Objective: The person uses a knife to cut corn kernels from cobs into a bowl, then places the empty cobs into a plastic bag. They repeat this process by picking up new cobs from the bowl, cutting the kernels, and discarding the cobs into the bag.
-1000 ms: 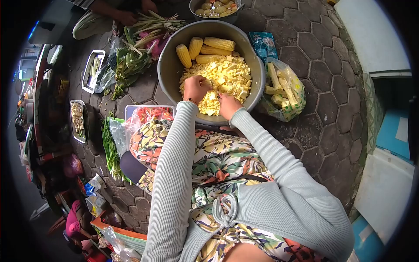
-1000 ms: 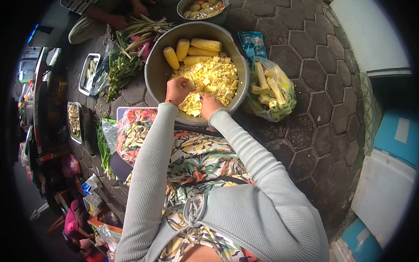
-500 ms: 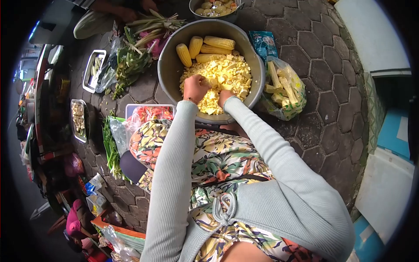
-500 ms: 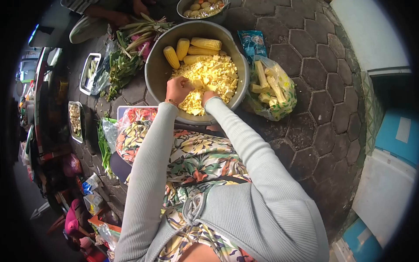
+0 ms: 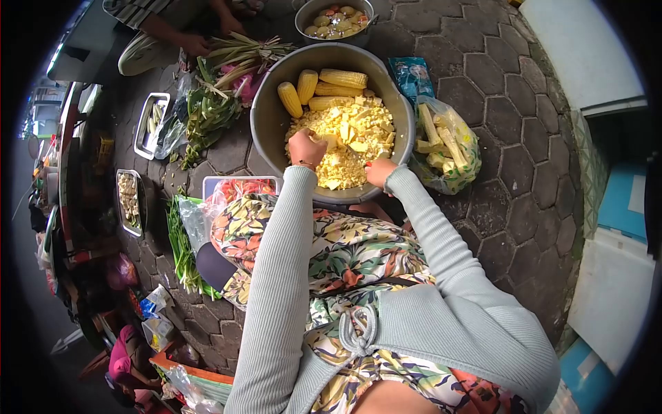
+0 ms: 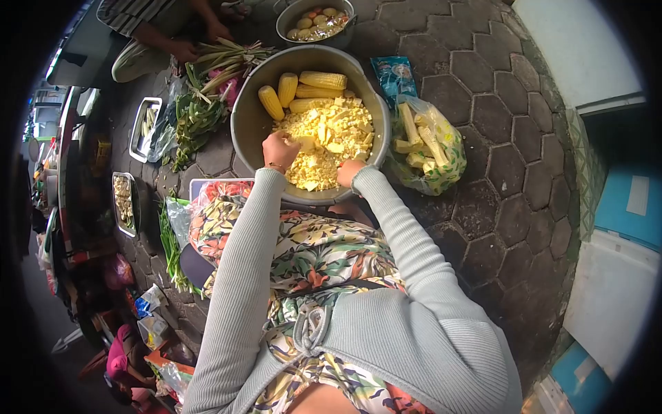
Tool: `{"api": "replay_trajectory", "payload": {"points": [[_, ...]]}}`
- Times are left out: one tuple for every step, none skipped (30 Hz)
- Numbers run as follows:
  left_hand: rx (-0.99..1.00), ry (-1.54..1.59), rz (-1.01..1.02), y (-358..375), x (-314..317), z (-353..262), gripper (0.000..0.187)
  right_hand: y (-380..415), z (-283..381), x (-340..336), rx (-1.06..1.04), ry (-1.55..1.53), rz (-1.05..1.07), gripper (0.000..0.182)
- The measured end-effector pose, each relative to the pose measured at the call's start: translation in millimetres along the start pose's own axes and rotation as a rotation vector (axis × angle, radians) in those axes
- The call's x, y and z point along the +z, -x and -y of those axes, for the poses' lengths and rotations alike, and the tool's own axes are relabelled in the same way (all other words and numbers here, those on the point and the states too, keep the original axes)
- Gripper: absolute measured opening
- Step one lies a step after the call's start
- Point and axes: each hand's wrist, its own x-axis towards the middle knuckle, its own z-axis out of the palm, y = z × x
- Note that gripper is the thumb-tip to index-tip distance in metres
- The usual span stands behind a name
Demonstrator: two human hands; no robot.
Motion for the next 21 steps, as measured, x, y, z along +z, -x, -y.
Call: {"api": "replay_trajectory", "payload": {"points": [[0.001,0.002,-0.001,-2.5,-1.9,1.0,0.031,1.7,-2.8,5.4,0.001,0.002,-0.001,0.032],[0.165,-0.03,0.035,-5.5,-4.6,2.5,0.029,-0.8,-6.7,13.3,-0.02,-0.066,-0.182,0.029],[0.329,-0.064,0.07,-6.9,-6.5,3.1,0.028,-4.3,-9.2,22.3,-0.042,-0.135,-0.363,0.027],[0.356,-0.011,0.065,-6.6,-7.8,-0.6,0.028,-5.2,-6.9,31.2,-0.126,-0.256,-0.525,0.027],[0.361,-0.009,0.068,-4.3,-8.0,-2.4,0.028,-7.6,-3.6,38.5,-0.122,-0.258,-0.528,0.027],[0.329,-0.007,0.078,-3.1,-7.0,-2.2,0.033,-9.2,4.7,41.7,-0.092,-0.287,-0.574,0.027],[0.296,-0.005,0.086,-3.2,-6.1,-2.2,0.038,-12.7,10.8,43.1,-0.064,-0.315,-0.619,0.028],[0.296,-0.005,0.083,-3.6,-4.9,-2.0,0.038,-18.3,13.0,45.4,-0.077,-0.332,-0.61,0.028],[0.27,0.001,0.115,-2.6,-5.3,-2.7,0.039,-19.3,16.7,44.1,-0.081,-0.331,-0.608,0.028],[0.241,0.005,0.148,-0.9,-6.5,-1.9,0.04,-20.2,21.2,42.8,-0.081,-0.322,-0.618,0.028],[0.234,0.001,0.148,0.9,-7.7,-0.5,0.04,-21.5,24.4,42.5,-0.08,-0.314,-0.626,0.029],[0.248,0.01,0.123,2.5,-7.3,0.2,0.04,-26.5,25.2,43.4,-0.083,-0.31,-0.612,0.029],[0.265,0.022,0.096,2.7,-6.3,-0.7,0.039,-29.0,23.9,44.6,-0.082,-0.308,-0.612,0.029],[0.251,0.071,0.108,3.0,-6.9,-0.9,0.036,-31.7,22.8,45.0,-0.077,-0.292,-0.59,0.029],[0.251,0.074,0.106,2.2,-6.8,-0.1,0.036,-32.2,23.3,44.1,-0.072,-0.277,-0.567,0.029],[0.243,0.087,0.116,1.4,-6.7,1.2,0.035,-32.9,23.5,44.5,-0.069,-0.263,-0.571,0.028],[0.233,0.101,0.126,1.0,-6.0,2.7,0.033,-34.1,23.4,44.3,-0.068,-0.262,-0.569,0.028],[0.228,0.102,0.128,2.3,-7.2,0.9,0.033,-35.5,23.3,44.3,-0.082,-0.28,-0.562,0.028],[0.24,0.092,0.111,3.4,-7.6,-1.2,0.026,-37.2,23.1,44.4,-0.096,-0.299,-0.554,0.027],[0.249,0.08,0.094,6.3,-7.9,-2.4,0.02,-40.2,23.1,43.2,-0.097,-0.298,-0.544,0.027],[0.239,0.078,0.095,7.7,-5.5,-0.6,0.02,-43.8,24.7,39.2,-0.09,-0.291,-0.532,0.027]]}}
